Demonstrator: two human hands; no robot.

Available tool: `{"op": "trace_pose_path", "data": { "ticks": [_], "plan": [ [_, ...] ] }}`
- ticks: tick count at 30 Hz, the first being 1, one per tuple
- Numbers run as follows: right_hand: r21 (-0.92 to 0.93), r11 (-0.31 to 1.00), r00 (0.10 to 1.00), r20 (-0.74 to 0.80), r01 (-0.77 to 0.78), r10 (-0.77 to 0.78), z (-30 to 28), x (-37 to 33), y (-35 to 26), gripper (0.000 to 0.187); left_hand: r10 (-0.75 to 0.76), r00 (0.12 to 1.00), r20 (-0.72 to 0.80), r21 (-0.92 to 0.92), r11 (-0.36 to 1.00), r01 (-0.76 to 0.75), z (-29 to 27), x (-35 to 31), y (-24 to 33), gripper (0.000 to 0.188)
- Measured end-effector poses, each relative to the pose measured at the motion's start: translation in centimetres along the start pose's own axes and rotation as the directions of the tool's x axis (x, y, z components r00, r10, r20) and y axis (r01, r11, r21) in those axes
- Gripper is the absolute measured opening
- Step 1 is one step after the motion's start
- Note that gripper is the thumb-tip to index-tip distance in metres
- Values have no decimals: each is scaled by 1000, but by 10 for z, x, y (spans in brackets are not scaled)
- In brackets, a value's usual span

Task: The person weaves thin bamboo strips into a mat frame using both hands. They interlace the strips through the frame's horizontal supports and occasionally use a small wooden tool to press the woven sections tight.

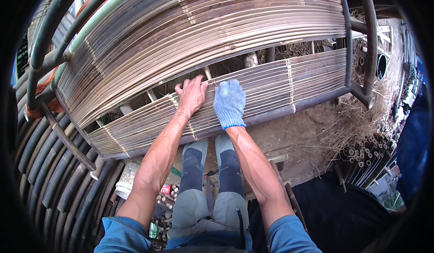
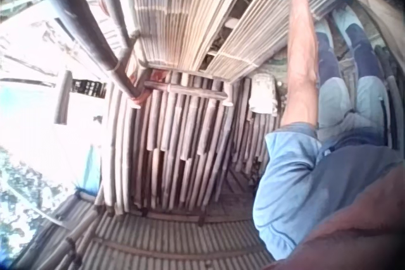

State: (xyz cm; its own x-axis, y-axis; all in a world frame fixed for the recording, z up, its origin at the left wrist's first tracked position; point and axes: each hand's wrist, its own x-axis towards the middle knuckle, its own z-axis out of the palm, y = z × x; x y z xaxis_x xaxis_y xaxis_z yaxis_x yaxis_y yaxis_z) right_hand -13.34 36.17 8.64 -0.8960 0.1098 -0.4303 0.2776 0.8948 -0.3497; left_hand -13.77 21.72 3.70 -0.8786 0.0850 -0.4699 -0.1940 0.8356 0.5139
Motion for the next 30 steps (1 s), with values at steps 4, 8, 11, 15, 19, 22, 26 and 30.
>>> {"op": "trace_pose_path", "data": {
  "ticks": [4,8,11,15,19,22,26,30],
  "plan": [
    [169,983,922,388,-70,-1,-31,3,1,21,-20,996,89,-20,1000,22,-3,2,-1,33],
    [281,889,902,134,363,-410,-66,6,40,19,-3,989,146,7,1000,2,-7,2,-5,34],
    [960,-111,967,254,-256,-38,-109,26,13,29,-3,990,144,-3,1000,3,-7,3,-5,32],
    [776,623,967,222,-95,-128,-118,47,37,35,-12,982,190,-15,1000,15,-13,5,0,29],
    [-355,774,776,573,525,-263,-79,-4,53,24,19,992,127,-19,1000,-16,-10,5,-1,28],
    [-1,859,782,413,512,-466,-63,-55,19,20,-9,988,151,-15,1000,12,-13,3,4,28],
    [195,856,776,361,480,-517,-56,-59,-24,31,-7,994,110,-30,1000,11,-9,2,6,28],
    [95,817,667,527,569,-526,-76,-49,2,12,-3,995,104,-36,999,7,-7,3,-2,30]
  ]
}}
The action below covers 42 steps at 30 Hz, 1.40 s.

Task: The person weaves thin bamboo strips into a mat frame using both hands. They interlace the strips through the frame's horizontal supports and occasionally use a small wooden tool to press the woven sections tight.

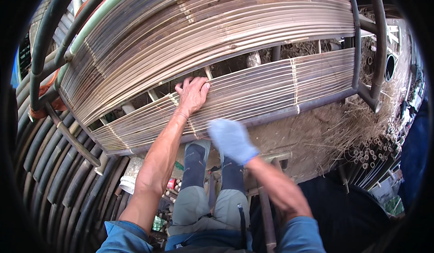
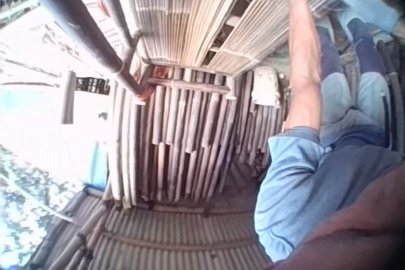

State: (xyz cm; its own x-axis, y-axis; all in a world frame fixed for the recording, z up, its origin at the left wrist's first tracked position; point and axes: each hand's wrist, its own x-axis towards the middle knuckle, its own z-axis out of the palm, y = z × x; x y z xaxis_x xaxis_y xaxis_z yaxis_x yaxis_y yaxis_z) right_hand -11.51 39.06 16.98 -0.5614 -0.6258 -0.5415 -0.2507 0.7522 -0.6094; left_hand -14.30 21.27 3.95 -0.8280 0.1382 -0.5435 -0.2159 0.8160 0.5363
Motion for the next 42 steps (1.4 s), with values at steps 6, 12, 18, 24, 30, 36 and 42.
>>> {"op": "trace_pose_path", "data": {
  "ticks": [6,12,18,24,30,36,42],
  "plan": [
    [13,999,980,-192,49,-46,22,-45,64,18,-16,1000,25,-13,1000,16,2,1,-1,33],
    [387,882,948,-59,-268,313,26,-43,62,6,-68,997,26,62,996,67,3,-2,0,39],
    [990,-142,555,110,16,825,74,-129,140,16,52,975,-217,-238,966,-105,-7,-12,-10,42],
    [364,439,51,-719,-822,693,134,-154,44,44,130,904,-408,-177,960,-218,-66,-83,-88,32],
    [146,734,491,-655,-663,574,215,25,-116,59,337,909,-247,190,936,-295,-125,-150,-188,45],
    [488,826,848,-276,-282,453,255,35,-180,10,707,671,225,226,632,-741,-118,-162,-144,56],
    [-112,981,918,-382,-159,105,67,-37,-174,27,338,940,-39,-180,923,-339,-128,-141,-144,40]
  ]
}}
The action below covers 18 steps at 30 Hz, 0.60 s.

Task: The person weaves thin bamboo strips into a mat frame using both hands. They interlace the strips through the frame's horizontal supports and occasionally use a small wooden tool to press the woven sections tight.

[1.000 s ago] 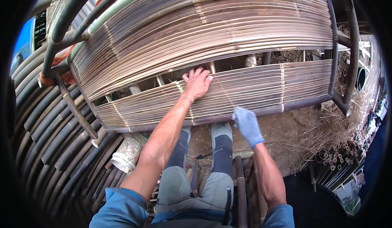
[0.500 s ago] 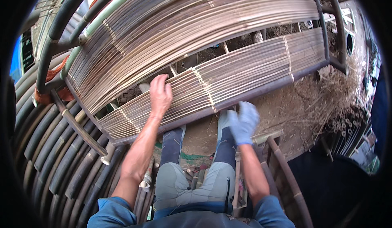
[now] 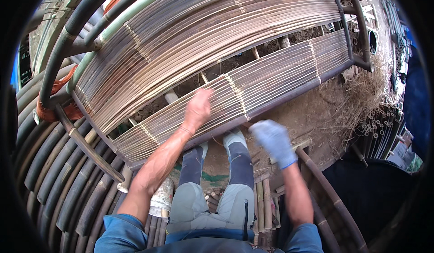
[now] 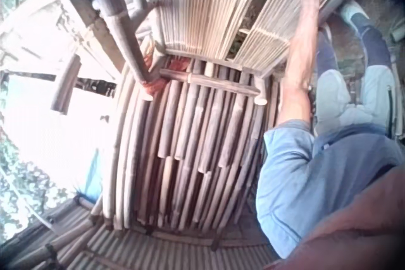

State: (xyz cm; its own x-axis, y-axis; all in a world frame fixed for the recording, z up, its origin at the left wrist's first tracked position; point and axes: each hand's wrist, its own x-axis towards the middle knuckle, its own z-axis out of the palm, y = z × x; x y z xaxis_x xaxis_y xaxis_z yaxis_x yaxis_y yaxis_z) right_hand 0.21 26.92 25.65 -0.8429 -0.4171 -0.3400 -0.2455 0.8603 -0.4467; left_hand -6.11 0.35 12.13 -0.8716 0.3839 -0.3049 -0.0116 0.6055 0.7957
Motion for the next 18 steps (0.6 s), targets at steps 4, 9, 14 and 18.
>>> {"op": "trace_pose_path", "data": {
  "ticks": [4,9,14,18],
  "plan": [
    [552,663,682,-215,-505,699,-39,65,72,13,-258,900,-352,-26,964,266,-8,10,-57,27],
    [-407,816,891,-367,-411,266,45,181,80,21,-486,871,79,86,873,480,-3,34,-73,33],
    [-312,911,918,204,-268,340,131,249,25,23,-464,859,217,43,884,466,16,67,-91,39],
    [-56,979,900,387,-194,200,138,256,41,29,-428,891,155,-67,895,441,23,75,-85,41]
  ]
}}
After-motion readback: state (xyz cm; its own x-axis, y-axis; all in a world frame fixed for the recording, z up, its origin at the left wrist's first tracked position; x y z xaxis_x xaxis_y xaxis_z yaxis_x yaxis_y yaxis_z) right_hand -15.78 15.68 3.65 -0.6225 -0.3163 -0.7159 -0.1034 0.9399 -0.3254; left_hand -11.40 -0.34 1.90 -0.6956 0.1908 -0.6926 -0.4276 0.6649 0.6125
